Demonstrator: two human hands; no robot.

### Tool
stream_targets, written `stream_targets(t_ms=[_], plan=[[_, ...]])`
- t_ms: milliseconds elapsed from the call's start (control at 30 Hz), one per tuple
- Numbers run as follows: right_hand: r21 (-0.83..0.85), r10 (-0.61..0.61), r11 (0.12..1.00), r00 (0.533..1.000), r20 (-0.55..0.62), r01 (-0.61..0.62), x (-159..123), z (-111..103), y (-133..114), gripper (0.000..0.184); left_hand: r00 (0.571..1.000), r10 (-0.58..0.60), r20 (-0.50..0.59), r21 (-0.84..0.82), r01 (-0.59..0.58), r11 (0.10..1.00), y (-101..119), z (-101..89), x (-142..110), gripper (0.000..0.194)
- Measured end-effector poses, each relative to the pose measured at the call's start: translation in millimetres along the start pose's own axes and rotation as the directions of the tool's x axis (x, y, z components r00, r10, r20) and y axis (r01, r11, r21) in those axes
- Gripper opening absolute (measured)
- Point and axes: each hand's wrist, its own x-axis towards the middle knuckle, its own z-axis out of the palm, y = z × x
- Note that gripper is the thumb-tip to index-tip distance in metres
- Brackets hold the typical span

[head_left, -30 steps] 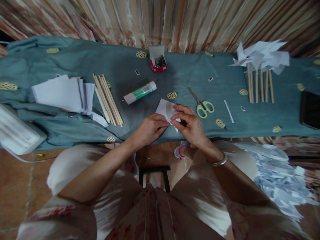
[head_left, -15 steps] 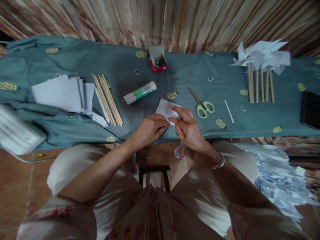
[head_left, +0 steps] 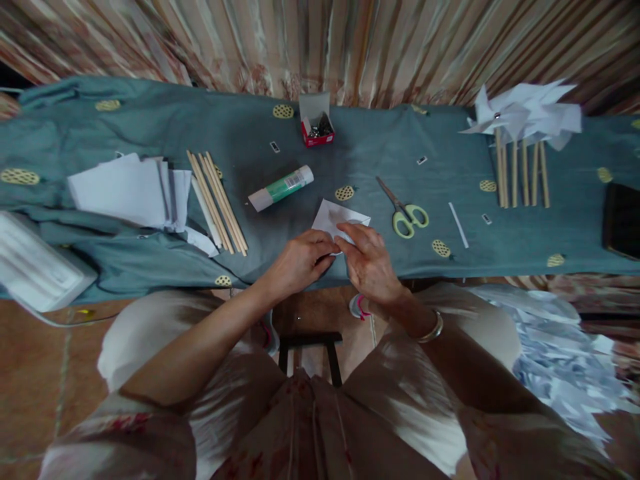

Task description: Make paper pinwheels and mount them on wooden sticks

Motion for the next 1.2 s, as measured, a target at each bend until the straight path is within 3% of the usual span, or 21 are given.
stream_targets(t_ms=[267, 467, 633, 800, 967, 1200], plan=[[0.011, 0.015, 1.0, 0.99, -0.142, -0.013, 6.4, -11.7, 9.3, 0.047, 0.999, 0.021, -0.027, 0.028, -0.021, 0.999, 3.9, -2.1, 1.3, 0.019], [-0.056, 0.07, 0.995, 0.988, -0.137, -0.078, 19.5, -17.9, 17.8, 0.046, 0.998, 0.056, -0.036, 0.052, -0.054, 0.997, 5.3, -3.9, 1.5, 0.02], [0.0, 0.085, 0.996, 0.984, -0.159, -0.086, 19.3, -28.9, 14.4, 0.036, 0.997, 0.077, 0.01, 0.103, -0.077, 0.992, -4.5, -27.4, -0.5, 0.025], [0.11, 0.097, 0.99, 0.992, -0.077, -0.088, 10.3, -33.1, 4.3, 0.029, 0.996, 0.061, -0.058, 0.198, -0.049, 0.979, -18.9, -49.9, -2.6, 0.024], [0.133, 0.098, 0.987, 0.994, -0.056, -0.09, 8.1, -31.9, 1.5, 0.029, 0.998, 0.01, -0.06, 0.163, 0.0, 0.987, -20.5, -45.4, -5.9, 0.022], [0.054, 0.069, 0.997, 0.991, -0.118, -0.063, 8.5, -27.7, 3.3, 0.026, 0.982, -0.058, -0.177, 0.098, 0.076, 0.992, -20.4, -43.5, -7.5, 0.02]])
